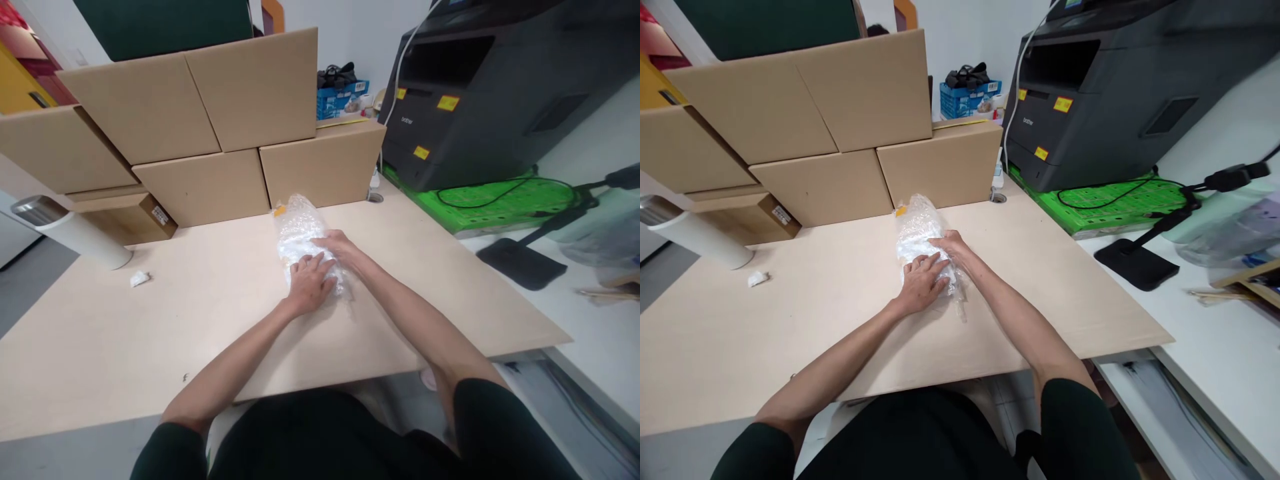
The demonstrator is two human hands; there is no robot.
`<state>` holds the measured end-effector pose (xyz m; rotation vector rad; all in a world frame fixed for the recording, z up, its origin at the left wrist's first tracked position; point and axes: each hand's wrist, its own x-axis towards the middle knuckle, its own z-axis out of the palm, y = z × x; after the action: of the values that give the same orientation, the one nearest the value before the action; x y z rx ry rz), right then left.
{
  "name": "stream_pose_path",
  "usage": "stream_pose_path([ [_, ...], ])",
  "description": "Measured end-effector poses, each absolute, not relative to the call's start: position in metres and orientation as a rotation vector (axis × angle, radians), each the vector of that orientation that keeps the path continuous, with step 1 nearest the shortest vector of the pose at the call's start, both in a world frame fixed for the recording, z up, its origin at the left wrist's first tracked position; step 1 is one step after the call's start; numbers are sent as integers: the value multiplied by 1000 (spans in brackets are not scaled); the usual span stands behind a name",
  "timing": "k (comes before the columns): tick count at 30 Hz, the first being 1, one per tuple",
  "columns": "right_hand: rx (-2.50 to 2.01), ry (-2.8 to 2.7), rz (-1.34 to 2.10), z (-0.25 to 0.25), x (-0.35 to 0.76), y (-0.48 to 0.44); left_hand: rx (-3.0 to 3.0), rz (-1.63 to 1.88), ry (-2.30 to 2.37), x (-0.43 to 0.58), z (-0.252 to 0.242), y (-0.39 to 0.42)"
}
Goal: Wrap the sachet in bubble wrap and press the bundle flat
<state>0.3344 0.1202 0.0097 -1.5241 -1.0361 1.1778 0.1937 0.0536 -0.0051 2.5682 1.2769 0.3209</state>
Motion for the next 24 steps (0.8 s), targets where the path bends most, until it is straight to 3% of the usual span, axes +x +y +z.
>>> stream_pose_path([
  [7,-1215,-1063,1424,32,330,62,2537,749,1366,136,48,87],
  [11,-983,-1143,1438,50,329,27,2141,636,992,94,71,96],
  [14,-958,-1046,1418,55,322,23,1559,558,645,76,64,86],
  [17,-992,-937,1375,44,310,39,1194,702,563,75,44,73],
  [24,-1485,-1092,910,-3,282,92,954,1130,1118,97,-3,80],
])
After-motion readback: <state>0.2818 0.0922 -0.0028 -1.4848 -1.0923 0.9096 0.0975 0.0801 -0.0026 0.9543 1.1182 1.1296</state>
